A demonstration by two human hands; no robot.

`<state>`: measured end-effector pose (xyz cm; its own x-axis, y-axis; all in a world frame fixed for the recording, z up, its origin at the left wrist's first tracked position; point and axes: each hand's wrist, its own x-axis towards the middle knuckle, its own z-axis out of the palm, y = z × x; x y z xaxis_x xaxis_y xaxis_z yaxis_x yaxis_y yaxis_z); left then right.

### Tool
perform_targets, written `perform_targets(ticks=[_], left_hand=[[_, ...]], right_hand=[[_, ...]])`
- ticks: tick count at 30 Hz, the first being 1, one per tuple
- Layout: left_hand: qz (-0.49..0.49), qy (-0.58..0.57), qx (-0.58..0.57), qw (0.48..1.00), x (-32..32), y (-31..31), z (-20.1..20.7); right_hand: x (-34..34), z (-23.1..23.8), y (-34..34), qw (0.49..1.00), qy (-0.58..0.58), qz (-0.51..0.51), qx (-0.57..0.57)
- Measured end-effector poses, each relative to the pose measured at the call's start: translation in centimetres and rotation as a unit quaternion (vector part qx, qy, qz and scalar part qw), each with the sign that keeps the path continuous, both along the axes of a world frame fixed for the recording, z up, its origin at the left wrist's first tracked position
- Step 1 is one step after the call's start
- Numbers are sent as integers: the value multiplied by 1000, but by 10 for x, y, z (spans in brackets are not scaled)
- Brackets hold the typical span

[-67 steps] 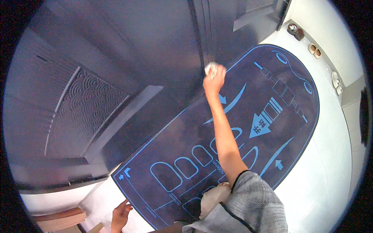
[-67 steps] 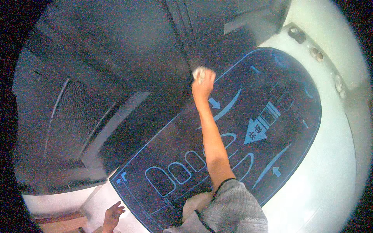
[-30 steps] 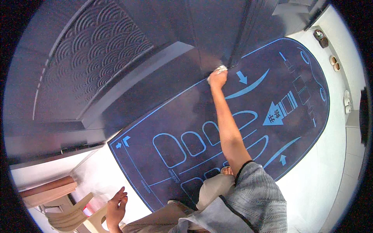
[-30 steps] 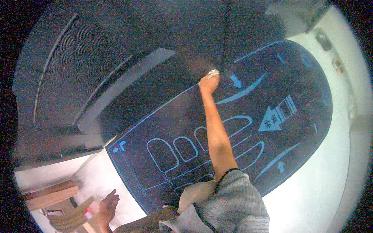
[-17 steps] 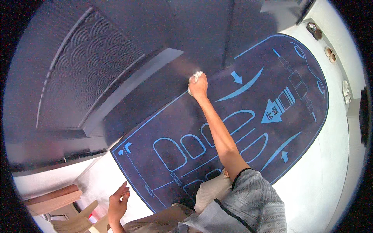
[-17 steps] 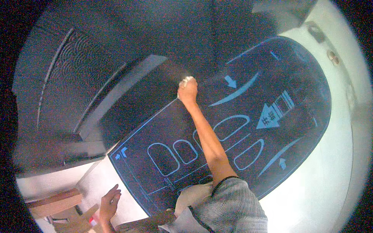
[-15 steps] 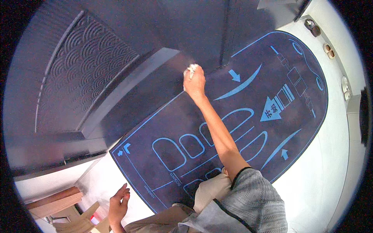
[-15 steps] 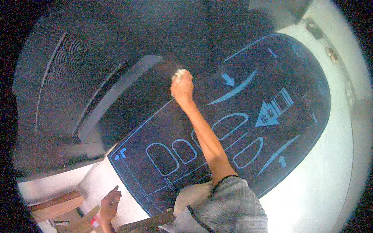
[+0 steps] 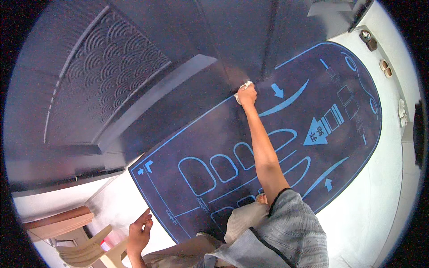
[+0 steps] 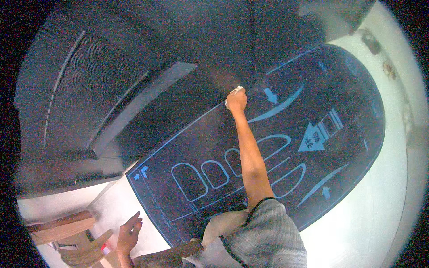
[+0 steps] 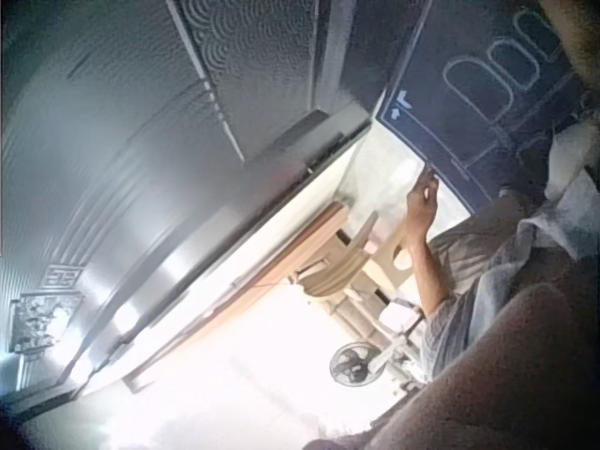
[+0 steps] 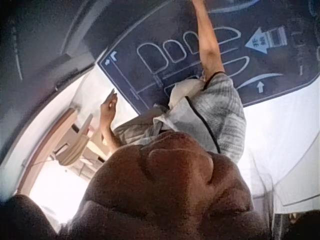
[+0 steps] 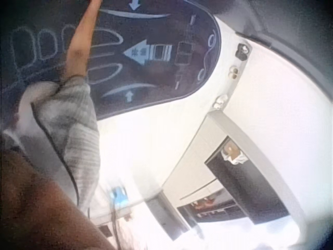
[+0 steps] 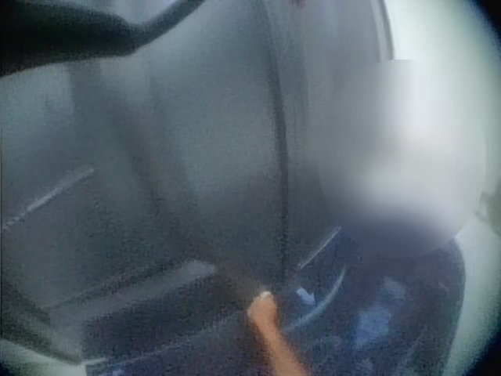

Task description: The person kneels on the floor and wipes the white tiled surface with a cloth, moving aside several pairs of shoes to clean underneath them. They then proceed to wipe a large blue exercise mat with printed markings, cleaning the entire surface area.

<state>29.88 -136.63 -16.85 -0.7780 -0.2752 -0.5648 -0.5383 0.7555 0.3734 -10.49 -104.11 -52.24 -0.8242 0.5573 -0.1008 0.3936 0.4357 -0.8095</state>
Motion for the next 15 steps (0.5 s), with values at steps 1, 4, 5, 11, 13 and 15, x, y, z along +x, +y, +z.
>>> perform_targets(ticks=[1, 4, 5, 11, 13, 15], left_hand=[[-10, 8, -5, 1000, -1, 0, -3], [-17, 19, -15, 1000, 9, -10, -13], [-19, 22, -7, 1000, 13, -16, -22], [-106, 35, -33, 993, 13, -33, -44], [-116, -4, -1, 993, 11, -29, -46], [-162, -19, 38, 986, 18, -32, -55]], right_hand=[[-1, 5, 1, 1000, -9, -1, -11], [13, 62, -24, 995, 89, 48, -14], [15, 90, -28, 991, 120, 55, -27], [28, 260, -50, 925, 359, 112, 48], [33, 301, -61, 879, 401, 259, 11], [45, 354, -57, 862, 415, 290, -9]])
